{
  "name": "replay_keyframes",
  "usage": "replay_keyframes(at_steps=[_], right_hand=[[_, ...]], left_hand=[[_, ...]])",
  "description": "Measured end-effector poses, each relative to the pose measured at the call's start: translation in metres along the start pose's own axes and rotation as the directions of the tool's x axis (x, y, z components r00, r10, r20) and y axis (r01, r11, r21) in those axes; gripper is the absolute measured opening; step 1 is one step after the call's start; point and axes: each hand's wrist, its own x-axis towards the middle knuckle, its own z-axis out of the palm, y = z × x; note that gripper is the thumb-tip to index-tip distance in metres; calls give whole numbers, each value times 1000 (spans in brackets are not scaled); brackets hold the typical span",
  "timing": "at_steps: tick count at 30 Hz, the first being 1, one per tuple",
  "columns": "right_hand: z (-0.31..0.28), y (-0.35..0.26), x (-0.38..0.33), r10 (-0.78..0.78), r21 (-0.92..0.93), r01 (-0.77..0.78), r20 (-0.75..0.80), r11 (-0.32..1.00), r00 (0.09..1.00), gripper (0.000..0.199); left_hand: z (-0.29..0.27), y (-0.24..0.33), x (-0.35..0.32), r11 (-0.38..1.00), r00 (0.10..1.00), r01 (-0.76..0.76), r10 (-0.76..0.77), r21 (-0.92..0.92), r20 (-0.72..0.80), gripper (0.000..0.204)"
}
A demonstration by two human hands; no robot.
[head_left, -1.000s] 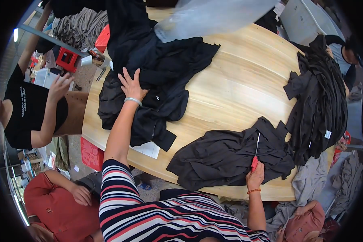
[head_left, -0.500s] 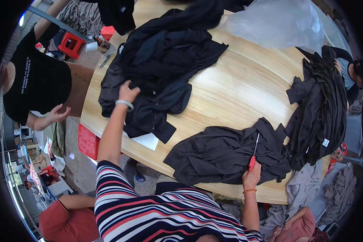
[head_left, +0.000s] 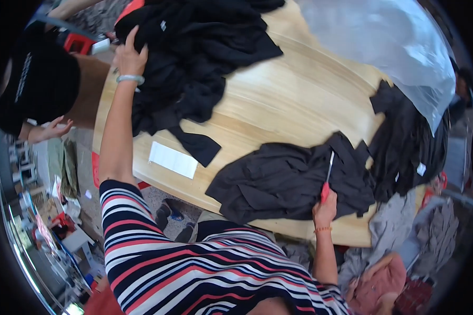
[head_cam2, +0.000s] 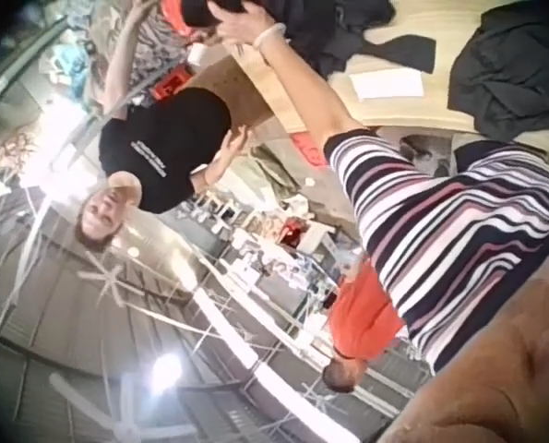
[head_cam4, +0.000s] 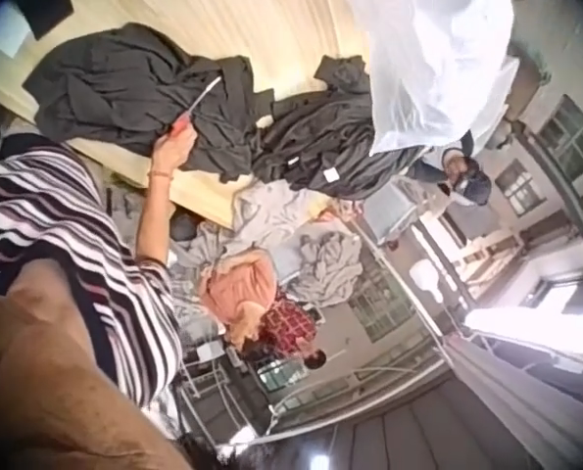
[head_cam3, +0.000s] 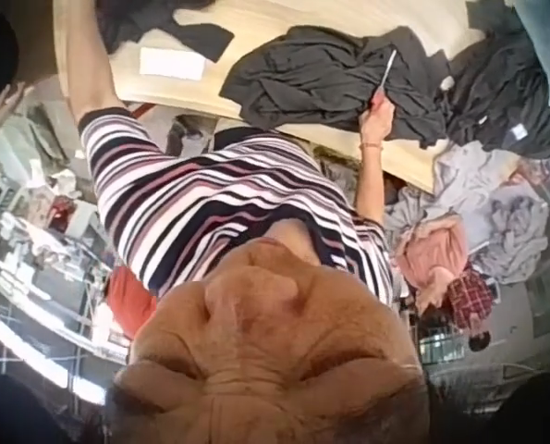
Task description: Trimming excess threads and loose ends from black fabric garments using scissors on a factory workspace table.
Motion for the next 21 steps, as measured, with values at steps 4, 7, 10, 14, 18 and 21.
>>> replay_keyframes(at_steps=[4, 7, 10, 14, 18, 21], right_hand=[[4, -4, 5, 61, 74, -59, -33, 996, 998, 42], [8, 3, 5, -7, 57, 11, -66, 998, 998, 38], [4, 2, 7, 40, 73, -37, -45, 997, 998, 34], [-3, 13, 7, 72, 160, -65, -37, 985, 997, 30], [-19, 14, 5, 83, 258, -45, -139, 965, 987, 31], [-21, 25, 11, 92, 263, -44, -172, 964, 981, 34]], left_hand=[[-14, 73, -96, 976, 978, -204, 207, -81, 26, 65], [-75, 150, -171, 677, 833, -301, 530, -672, 161, 49], [-98, 198, -267, 509, 570, 93, 678, -856, 465, 51], [-123, 228, -316, 493, 487, -73, 776, -867, 400, 48], [-111, 210, -320, 482, 626, -36, 694, -876, 356, 13], [-100, 192, -289, 502, 647, 472, 361, -725, 672, 12]])
